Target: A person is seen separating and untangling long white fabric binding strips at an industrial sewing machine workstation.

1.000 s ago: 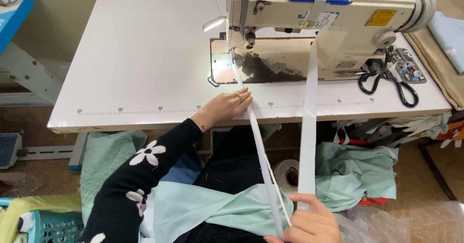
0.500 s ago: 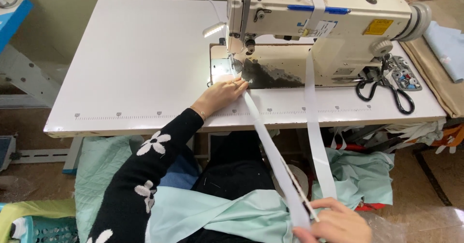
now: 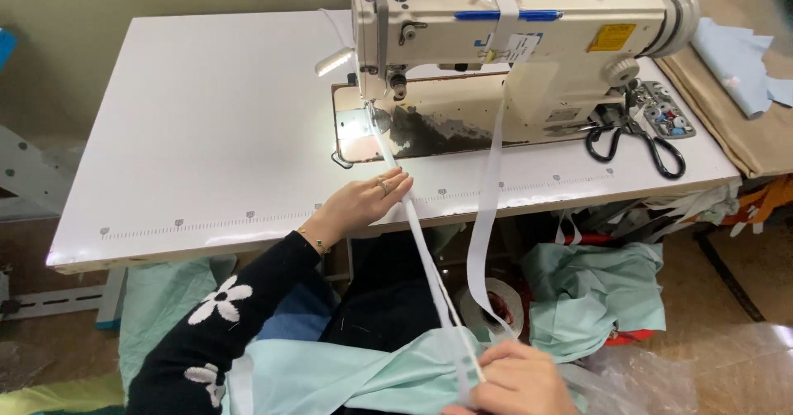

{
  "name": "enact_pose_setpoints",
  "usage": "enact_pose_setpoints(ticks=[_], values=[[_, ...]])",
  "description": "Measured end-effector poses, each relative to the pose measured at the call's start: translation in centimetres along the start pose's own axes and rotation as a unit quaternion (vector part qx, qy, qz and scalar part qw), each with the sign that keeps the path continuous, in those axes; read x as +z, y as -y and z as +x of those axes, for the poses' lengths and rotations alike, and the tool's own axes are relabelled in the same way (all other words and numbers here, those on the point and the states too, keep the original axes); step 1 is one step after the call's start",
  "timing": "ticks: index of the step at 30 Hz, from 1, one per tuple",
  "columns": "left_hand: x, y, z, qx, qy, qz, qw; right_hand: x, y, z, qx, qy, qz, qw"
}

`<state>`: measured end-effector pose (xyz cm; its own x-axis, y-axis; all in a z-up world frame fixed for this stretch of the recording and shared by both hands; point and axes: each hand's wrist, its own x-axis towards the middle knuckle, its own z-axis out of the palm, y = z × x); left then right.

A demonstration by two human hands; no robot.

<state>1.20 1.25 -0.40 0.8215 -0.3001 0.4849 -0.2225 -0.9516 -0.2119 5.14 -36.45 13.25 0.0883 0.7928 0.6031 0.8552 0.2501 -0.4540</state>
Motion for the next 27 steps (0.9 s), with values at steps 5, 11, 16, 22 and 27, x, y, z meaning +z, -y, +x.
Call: enact_pose_setpoints(ticks=[5, 11, 16, 22, 27], values=[[0.6, 0.4, 0.1, 0.020, 0.025, 0.050, 0.998, 5.7, -4.6, -8.3, -0.027, 0.335, 0.063, 0.940], [2.8, 2.0, 0.3, -0.077, 0.118, -0.054, 0.989, -3.1, -3.4, 4.3, 0.231, 0.058, 0.256, 0.937], [2.0, 3.8, 2.6, -0.189, 0.106, -0.135, 0.967, -9.4, -12.1, 9.8, 0.369, -0.108, 0.325, 0.864], [2.9, 5.6, 1.7, -0.175, 0.115, -0.060, 0.976, -9.0, -4.6, 11.1, 0.064, 0.104, 0.194, 0.973], [1.1, 3.6, 0.8, -0.030, 0.087, 0.117, 0.989, -0.9, -2.5, 4.0, -0.114, 0.156, -0.042, 0.980]])
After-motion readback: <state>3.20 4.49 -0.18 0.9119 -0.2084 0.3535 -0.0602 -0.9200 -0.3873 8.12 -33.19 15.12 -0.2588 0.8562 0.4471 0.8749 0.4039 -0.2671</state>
